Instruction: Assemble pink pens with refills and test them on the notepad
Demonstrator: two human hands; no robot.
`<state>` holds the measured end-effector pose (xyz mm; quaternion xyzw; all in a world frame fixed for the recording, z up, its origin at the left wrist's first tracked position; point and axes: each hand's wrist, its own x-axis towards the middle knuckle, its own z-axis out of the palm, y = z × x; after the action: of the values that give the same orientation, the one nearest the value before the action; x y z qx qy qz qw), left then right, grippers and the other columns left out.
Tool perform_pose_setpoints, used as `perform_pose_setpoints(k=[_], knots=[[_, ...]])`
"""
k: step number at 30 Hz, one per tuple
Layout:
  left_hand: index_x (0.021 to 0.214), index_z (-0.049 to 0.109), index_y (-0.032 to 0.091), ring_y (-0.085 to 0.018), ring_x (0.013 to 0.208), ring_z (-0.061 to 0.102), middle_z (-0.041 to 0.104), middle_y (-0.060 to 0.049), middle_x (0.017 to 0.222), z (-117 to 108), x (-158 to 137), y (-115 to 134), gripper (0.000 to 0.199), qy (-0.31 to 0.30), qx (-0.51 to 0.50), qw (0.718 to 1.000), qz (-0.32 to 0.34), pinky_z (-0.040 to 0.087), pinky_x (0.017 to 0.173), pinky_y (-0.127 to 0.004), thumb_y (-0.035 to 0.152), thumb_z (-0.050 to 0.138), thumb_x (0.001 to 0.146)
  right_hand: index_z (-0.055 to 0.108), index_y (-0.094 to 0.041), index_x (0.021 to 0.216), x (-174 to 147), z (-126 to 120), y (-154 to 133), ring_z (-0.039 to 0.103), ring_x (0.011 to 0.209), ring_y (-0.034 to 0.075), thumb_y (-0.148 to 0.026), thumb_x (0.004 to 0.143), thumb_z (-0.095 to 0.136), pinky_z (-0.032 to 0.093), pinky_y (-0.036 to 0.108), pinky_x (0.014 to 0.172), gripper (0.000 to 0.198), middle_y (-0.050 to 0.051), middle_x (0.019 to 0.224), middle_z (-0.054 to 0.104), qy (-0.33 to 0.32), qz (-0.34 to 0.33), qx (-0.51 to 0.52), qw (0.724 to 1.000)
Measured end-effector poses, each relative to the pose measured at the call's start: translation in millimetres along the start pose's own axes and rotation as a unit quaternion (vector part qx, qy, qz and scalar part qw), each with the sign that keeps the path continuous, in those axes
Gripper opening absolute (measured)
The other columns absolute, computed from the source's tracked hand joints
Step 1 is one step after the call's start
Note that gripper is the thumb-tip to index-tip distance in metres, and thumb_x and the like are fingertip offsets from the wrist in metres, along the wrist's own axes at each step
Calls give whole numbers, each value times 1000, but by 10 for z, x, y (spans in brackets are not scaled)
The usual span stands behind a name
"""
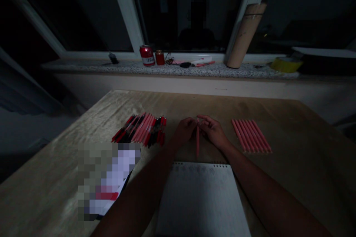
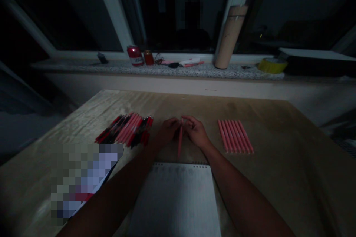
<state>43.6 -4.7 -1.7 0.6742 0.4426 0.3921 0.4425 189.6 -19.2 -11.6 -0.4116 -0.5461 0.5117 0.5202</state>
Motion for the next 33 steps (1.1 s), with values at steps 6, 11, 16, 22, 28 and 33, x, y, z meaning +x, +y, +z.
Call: perform_pose_setpoints(k=[6,11,16,22,28,33], knots=[[70,54,13,-9,53,45,51,2,58,6,-6,-1,36,-4,-3,1000,1,34,49,-20,45,44,83,57,-17,104,-1,6,1,40,46,7,-38,71,64,27,21,44,39,-8,56,46,1,8,9,1000],[67,52,14,-9,51,45,50,2,56,2,-9,19,37,-3,2,1000,4,34,48,-20,46,44,83,58,-17,103,1,-1,4,39,46,7,-39,72,63,27,21,45,39,-8,55,44,-1,9,-3,1000],[67,52,14,-9,51,45,50,2,56,3,-10,25,36,2,-1,1000,0,35,49,-21,46,44,83,59,-17,100,0,5,-12,39,46,7,-40,70,65,27,21,45,38,-8,55,45,3,9,4,1000],[67,51,14,-9,48,44,50,2,55,11,-12,29,37,-5,-12,1000,-10,34,46,-21,47,44,83,58,-17,98,-4,6,1,40,45,7,-40,70,65,27,21,44,37,-7,55,48,4,13,14,1000],[68,53,13,-9,51,45,50,2,57,11,-10,32,35,2,2,1000,-2,34,49,-20,44,45,83,58,-17,94,-2,5,10,41,46,7,-42,69,66,29,21,45,36,-7,56,48,4,11,18,1000],[69,54,13,-9,54,46,51,2,58,6,-9,19,34,3,13,1000,-11,36,51,-21,43,45,83,57,-18,91,0,12,17,41,46,7,-44,68,67,29,21,44,36,-6,57,50,7,24,26,999]])
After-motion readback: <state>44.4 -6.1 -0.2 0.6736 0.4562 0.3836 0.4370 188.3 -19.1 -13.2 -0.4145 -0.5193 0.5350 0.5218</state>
